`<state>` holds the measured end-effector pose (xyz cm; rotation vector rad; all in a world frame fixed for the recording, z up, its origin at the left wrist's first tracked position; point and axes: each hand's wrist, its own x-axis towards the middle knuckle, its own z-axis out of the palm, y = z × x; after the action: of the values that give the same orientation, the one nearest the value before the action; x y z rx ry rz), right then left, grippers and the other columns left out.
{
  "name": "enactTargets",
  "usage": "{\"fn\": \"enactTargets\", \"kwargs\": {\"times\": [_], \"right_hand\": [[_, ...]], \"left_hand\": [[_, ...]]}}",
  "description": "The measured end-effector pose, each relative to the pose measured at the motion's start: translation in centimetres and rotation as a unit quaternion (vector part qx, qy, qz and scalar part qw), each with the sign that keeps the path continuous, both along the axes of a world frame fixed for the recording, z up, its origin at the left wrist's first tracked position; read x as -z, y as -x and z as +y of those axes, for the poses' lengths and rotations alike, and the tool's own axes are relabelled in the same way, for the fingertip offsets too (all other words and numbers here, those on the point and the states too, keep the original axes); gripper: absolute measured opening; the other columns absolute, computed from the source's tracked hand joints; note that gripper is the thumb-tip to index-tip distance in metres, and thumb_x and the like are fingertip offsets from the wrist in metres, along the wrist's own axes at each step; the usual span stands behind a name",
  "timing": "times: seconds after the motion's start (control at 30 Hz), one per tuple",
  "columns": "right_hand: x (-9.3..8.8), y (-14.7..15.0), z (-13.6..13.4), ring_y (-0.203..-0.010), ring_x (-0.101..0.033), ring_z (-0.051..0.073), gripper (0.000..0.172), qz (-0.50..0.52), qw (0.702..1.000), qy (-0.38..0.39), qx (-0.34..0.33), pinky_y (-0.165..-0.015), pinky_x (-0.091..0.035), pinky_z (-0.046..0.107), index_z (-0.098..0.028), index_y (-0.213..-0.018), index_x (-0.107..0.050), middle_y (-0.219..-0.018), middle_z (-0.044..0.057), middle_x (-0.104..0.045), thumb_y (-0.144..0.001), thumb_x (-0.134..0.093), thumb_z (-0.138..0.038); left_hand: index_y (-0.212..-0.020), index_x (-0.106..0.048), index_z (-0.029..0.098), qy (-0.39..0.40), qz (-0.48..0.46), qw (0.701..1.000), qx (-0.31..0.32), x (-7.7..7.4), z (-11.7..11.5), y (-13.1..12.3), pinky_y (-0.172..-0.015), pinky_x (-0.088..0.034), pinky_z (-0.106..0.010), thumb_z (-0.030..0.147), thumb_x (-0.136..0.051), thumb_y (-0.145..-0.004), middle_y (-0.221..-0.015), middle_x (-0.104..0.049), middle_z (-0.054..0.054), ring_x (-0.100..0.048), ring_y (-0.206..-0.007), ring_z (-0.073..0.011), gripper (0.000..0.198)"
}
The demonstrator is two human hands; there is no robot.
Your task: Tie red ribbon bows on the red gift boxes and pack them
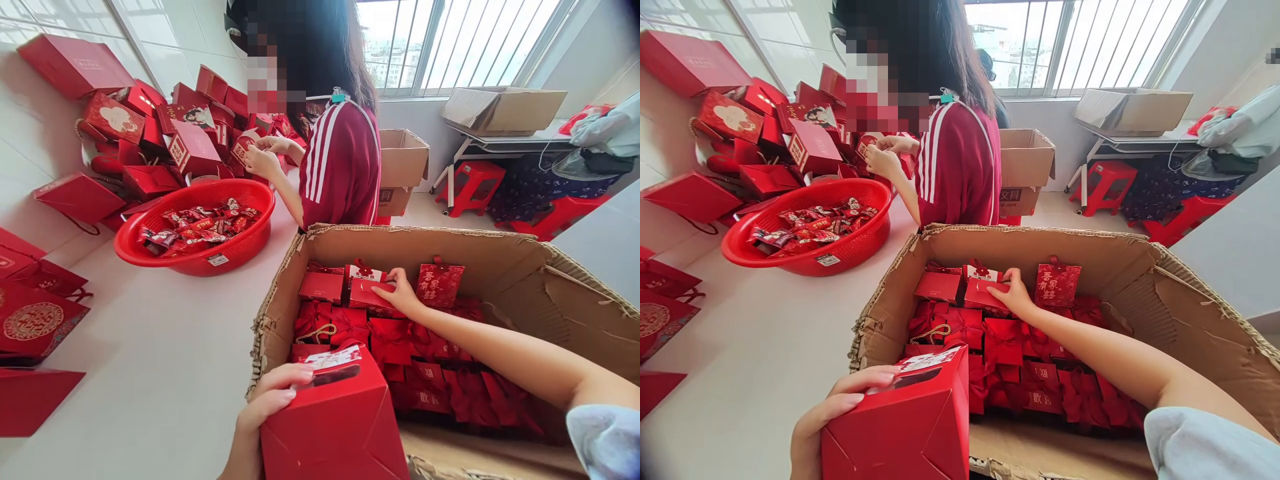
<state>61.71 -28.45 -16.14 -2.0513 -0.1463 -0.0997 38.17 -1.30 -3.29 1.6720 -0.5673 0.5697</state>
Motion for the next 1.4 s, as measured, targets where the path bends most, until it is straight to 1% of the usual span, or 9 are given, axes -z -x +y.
{"fn": "enactTargets", "kwargs": {"times": [0.1,0.23,0.37,0.53,0.87,1.07,1.2,1.3,1.4], "right_hand": [[-0.1,-0.2,-0.4,-0.087,-0.058,0.022,0.061,0.037,0.999,-0.016,0.012,-0.089,-0.046,0.041,-0.021,-0.106,-0.058,-0.088,0.003,-0.058,-0.059,-0.076,-0.053],[-0.5,-0.1,-0.3,-0.095,-0.059,0.026,0.044,0.088,0.995,-0.043,0.011,-0.091,-0.046,0.041,-0.023,-0.087,-0.064,-0.089,0.003,-0.061,-0.055,-0.08,-0.049],[-0.2,-0.2,1.0,-0.08,-0.065,0.021,0.042,0.151,0.982,-0.115,-0.006,-0.073,-0.055,0.035,-0.023,-0.09,-0.058,-0.086,0.001,-0.066,-0.064,-0.076,-0.051],[-0.2,-1.8,2.3,-0.073,-0.063,0.014,0.029,0.193,0.967,-0.166,-0.008,-0.067,-0.055,0.03,-0.016,-0.103,-0.058,-0.09,0.002,-0.065,-0.085,-0.065,-0.038],[-0.9,-4.6,3.1,-0.099,-0.062,0.02,0.033,0.241,0.959,-0.143,0.048,-0.082,-0.054,0.04,-0.016,-0.12,-0.055,-0.118,0.008,-0.059,-0.092,-0.057,-0.032],[-2.3,-4.5,0.8,-0.1,-0.061,0.021,0.035,0.334,0.937,-0.083,0.063,-0.084,-0.053,0.041,-0.016,-0.121,-0.055,-0.119,0.009,-0.059,-0.093,-0.055,-0.037],[-3.5,-3.6,-1.2,-0.094,-0.064,0.024,0.057,0.387,0.918,-0.053,0.062,-0.08,-0.052,0.046,-0.016,-0.123,-0.053,-0.116,0.013,-0.061,-0.086,-0.054,-0.059],[-3.8,-2.3,-1.2,-0.082,-0.067,0.029,0.07,0.416,0.908,-0.045,0.023,-0.073,-0.051,0.048,-0.018,-0.111,-0.061,-0.102,0.017,-0.068,-0.069,-0.06,-0.074],[-3.6,-1.2,-0.2,-0.073,-0.068,0.027,0.06,0.436,0.898,-0.047,-0.032,-0.071,-0.051,0.044,-0.021,-0.091,-0.066,-0.085,0.013,-0.073,-0.063,-0.064,-0.074]], "left_hand": [[-0.123,-0.05,0.023,0.001,0.002,1.0,0.003,-0.1,0.0,-0.1,-0.091,-0.053,-0.048,0.04,-0.08,-0.068,-0.113,-0.062,-0.015,-0.061,-0.107,-0.0327,0.064],[-0.124,-0.05,0.023,-0.001,0.003,1.0,0.006,0.0,0.1,-0.1,-0.089,-0.053,-0.05,0.04,-0.081,-0.067,-0.113,-0.062,-0.016,-0.061,-0.106,-0.0336,0.066],[-0.124,-0.049,0.021,-0.01,-0.006,1.0,0.004,0.1,0.2,-0.1,-0.089,-0.054,-0.049,0.04,-0.079,-0.069,-0.112,-0.061,-0.018,-0.06,-0.106,-0.0335,0.066],[-0.125,-0.048,0.02,-0.021,-0.009,1.0,-0.003,0.1,0.2,-0.1,-0.089,-0.054,-0.047,0.039,-0.077,-0.071,-0.114,-0.06,-0.018,-0.059,-0.108,-0.033,0.064],[-0.125,-0.05,0.021,-0.002,-0.005,1.0,-0.002,0.0,0.1,-0.1,-0.09,-0.054,-0.049,0.031,-0.08,-0.066,-0.113,-0.061,-0.016,-0.061,-0.105,-0.0324,0.067],[-0.125,-0.049,0.023,0.0,0.007,1.0,0.005,0.2,0.1,-0.1,-0.09,-0.053,-0.048,0.032,-0.082,-0.065,-0.114,-0.06,-0.015,-0.06,-0.106,-0.0324,0.069],[-0.126,-0.047,0.021,-0.008,0.0,1.0,0.008,0.4,0.2,-0.1,-0.089,-0.053,-0.048,0.031,-0.083,-0.063,-0.115,-0.059,-0.017,-0.059,-0.107,-0.0335,0.073],[-0.127,-0.047,0.022,-0.009,0.003,1.0,0.011,0.4,0.2,0.0,-0.09,-0.053,-0.047,0.028,-0.083,-0.062,-0.116,-0.058,-0.017,-0.059,-0.108,-0.0332,0.074],[-0.127,-0.046,0.021,-0.015,0.002,1.0,0.009,0.5,0.2,0.1,-0.091,-0.052,-0.047,0.028,-0.081,-0.064,-0.117,-0.057,-0.017,-0.058,-0.109,-0.0328,0.072]]}}
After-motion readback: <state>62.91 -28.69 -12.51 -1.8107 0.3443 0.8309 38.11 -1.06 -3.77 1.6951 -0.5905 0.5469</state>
